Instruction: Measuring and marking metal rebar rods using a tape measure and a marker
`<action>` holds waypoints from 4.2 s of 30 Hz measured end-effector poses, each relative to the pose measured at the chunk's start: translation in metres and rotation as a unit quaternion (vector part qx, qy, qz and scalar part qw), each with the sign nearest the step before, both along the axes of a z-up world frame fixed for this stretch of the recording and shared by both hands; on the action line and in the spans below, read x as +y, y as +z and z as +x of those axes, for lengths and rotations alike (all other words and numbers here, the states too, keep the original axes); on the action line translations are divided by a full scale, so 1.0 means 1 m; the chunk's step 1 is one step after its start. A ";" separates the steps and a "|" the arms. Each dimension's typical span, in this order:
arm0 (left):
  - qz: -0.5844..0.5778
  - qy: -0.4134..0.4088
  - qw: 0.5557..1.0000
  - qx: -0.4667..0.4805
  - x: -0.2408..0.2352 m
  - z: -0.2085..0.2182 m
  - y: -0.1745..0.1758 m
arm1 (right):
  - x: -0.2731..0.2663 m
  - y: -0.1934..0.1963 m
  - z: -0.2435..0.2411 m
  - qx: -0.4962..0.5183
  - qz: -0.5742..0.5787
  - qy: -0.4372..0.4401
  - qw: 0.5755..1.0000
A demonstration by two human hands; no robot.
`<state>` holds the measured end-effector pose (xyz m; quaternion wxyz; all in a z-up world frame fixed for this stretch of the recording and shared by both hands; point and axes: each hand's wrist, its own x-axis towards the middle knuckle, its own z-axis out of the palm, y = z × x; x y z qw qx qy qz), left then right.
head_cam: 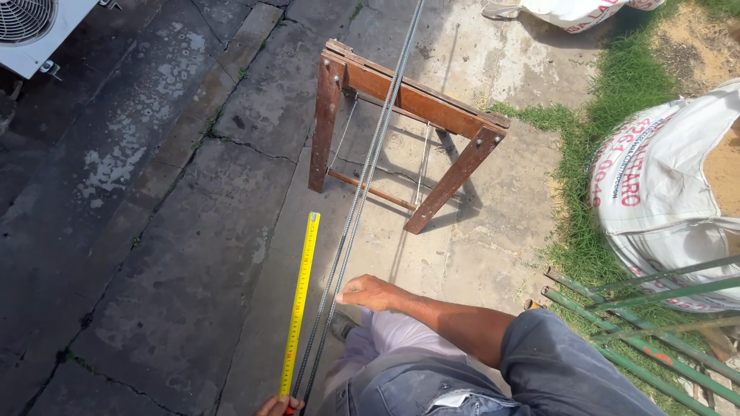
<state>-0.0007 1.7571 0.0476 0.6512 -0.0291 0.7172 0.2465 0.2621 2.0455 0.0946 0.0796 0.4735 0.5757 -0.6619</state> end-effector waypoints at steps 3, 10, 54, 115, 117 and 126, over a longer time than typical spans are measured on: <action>0.070 -0.032 0.997 0.005 0.047 0.028 0.055 | -0.017 0.074 -0.014 0.018 -0.032 0.100 0.994; 0.054 -0.192 0.978 -0.053 0.109 0.073 0.097 | -0.028 0.059 0.014 0.094 0.003 0.132 0.987; 0.172 -0.416 0.876 -0.171 0.675 0.608 0.037 | 0.429 0.080 0.673 -0.008 0.067 -0.413 0.908; 0.154 0.293 0.941 0.073 1.230 0.592 0.049 | 1.339 0.057 0.680 -0.087 0.070 -0.141 0.984; 0.175 0.290 0.937 0.083 1.246 0.574 0.044 | 1.358 0.056 0.655 -0.089 0.074 -0.152 0.982; 0.158 0.368 0.909 0.115 1.245 0.550 0.050 | 1.483 -0.001 0.573 -0.096 0.140 -0.097 0.981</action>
